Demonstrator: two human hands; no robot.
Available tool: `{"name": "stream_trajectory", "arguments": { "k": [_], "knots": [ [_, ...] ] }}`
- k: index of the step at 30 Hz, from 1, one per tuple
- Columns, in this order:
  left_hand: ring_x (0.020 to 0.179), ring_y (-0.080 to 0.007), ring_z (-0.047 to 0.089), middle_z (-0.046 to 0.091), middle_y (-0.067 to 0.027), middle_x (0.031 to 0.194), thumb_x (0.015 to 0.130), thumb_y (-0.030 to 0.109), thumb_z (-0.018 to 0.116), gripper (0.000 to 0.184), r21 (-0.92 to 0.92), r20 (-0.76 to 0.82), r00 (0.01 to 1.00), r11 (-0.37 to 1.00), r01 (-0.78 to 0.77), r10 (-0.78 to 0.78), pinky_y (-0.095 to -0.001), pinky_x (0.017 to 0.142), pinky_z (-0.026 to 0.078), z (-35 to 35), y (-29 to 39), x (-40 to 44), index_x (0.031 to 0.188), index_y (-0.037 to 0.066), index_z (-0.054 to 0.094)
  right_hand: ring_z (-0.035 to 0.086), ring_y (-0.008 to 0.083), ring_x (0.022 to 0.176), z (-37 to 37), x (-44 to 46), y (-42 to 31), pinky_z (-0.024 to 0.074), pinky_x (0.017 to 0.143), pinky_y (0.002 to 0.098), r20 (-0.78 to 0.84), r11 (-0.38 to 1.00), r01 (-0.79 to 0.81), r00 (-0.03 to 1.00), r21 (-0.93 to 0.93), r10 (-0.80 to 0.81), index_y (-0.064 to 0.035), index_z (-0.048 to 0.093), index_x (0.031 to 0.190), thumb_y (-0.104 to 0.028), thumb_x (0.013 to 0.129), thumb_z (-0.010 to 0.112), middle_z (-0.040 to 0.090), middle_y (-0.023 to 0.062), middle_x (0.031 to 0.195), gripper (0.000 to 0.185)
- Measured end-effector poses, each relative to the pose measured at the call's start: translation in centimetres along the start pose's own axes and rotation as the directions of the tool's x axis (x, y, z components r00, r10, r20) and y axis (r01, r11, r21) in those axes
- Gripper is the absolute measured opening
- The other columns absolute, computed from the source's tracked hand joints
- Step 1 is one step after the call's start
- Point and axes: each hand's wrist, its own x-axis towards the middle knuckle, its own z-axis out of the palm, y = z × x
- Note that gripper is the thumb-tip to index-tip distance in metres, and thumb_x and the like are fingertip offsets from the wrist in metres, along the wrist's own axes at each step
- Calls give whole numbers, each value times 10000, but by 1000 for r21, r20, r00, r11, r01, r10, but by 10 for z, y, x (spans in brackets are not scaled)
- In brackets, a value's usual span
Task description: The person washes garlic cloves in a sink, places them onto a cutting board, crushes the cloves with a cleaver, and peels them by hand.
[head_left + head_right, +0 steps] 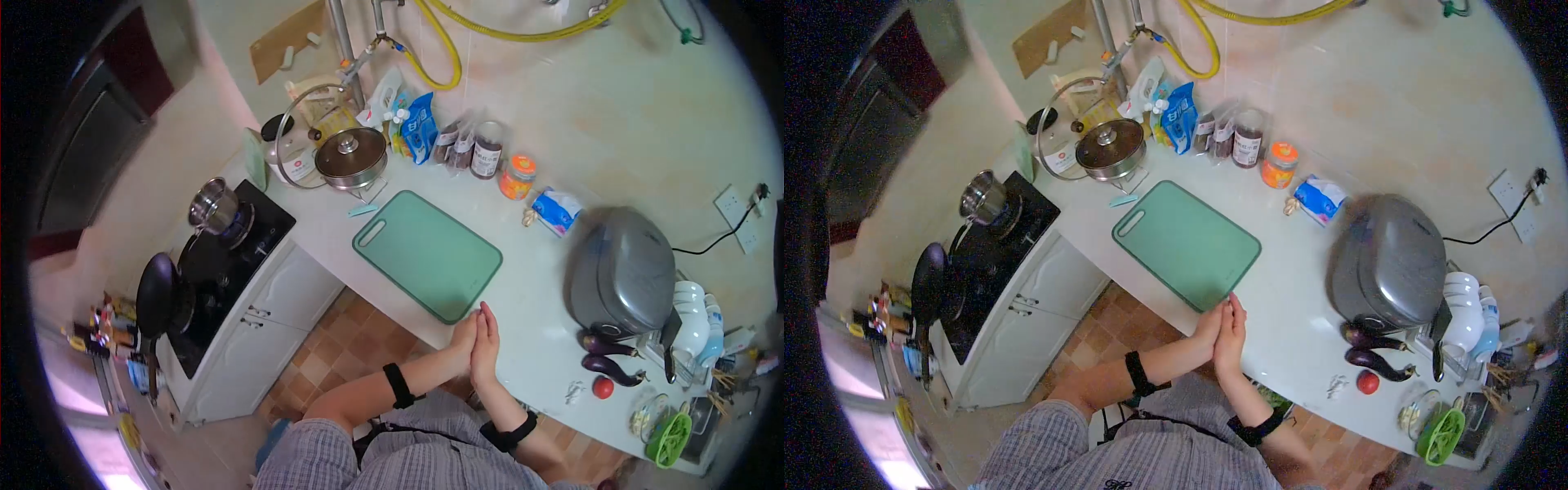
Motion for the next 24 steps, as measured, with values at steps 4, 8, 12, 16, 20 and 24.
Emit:
{"name": "stream_trajectory", "arguments": {
  "k": [4,8,12,16,20,24],
  "knots": [
    [830,-184,565,598,-69,887,874,315,392,294,-65,-123,978,984,163,-170,-312,716,451,-48,71,22,896,75,562,401,153,1137,62,40,30,305,961,269,7,995,-76,997,59,75,-25,409,1243,-233,925,401,432,75,1252,381],
    [792,-181,562,585,-50,875,880,336,411,290,-359,-116,960,912,198,-254,-312,692,467,-79,84,62,929,94,564,465,181,1068,99,67,29,353,925,292,4,924,-234,970,302,245,-17,395,1253,-281,929,366,467,107,1199,419],
    [791,-182,568,585,-39,904,884,308,407,280,-423,-114,965,891,167,-235,-305,718,462,-89,89,90,972,87,556,453,187,1092,97,103,68,342,945,305,104,797,-294,953,528,283,-25,393,1252,-325,934,332,459,92,1213,442],
    [814,-194,569,587,-40,912,877,282,416,258,-568,36,970,794,217,-239,-327,745,460,-100,78,124,976,88,553,408,199,1149,97,127,70,296,988,324,163,725,-302,953,619,257,-4,370,1260,-409,929,276,439,87,1241,531],
    [877,-212,558,584,-56,934,868,232,413,262,-569,68,981,800,189,-183,-343,790,451,-108,92,139,1020,57,536,389,228,1170,101,149,66,280,1001,352,213,632,-374,924,679,317,30,366,1242,-459,920,218,420,103,1262,605],
    [952,-211,527,559,-86,1001,868,237,411,298,-526,43,995,844,102,-93,-332,854,413,-121,102,155,1048,24,518,367,233,1191,110,161,70,258,1015,358,161,620,-342,930,706,330,29,355,1252,-478,914,197,403,110,1281,630]
  ]
}}
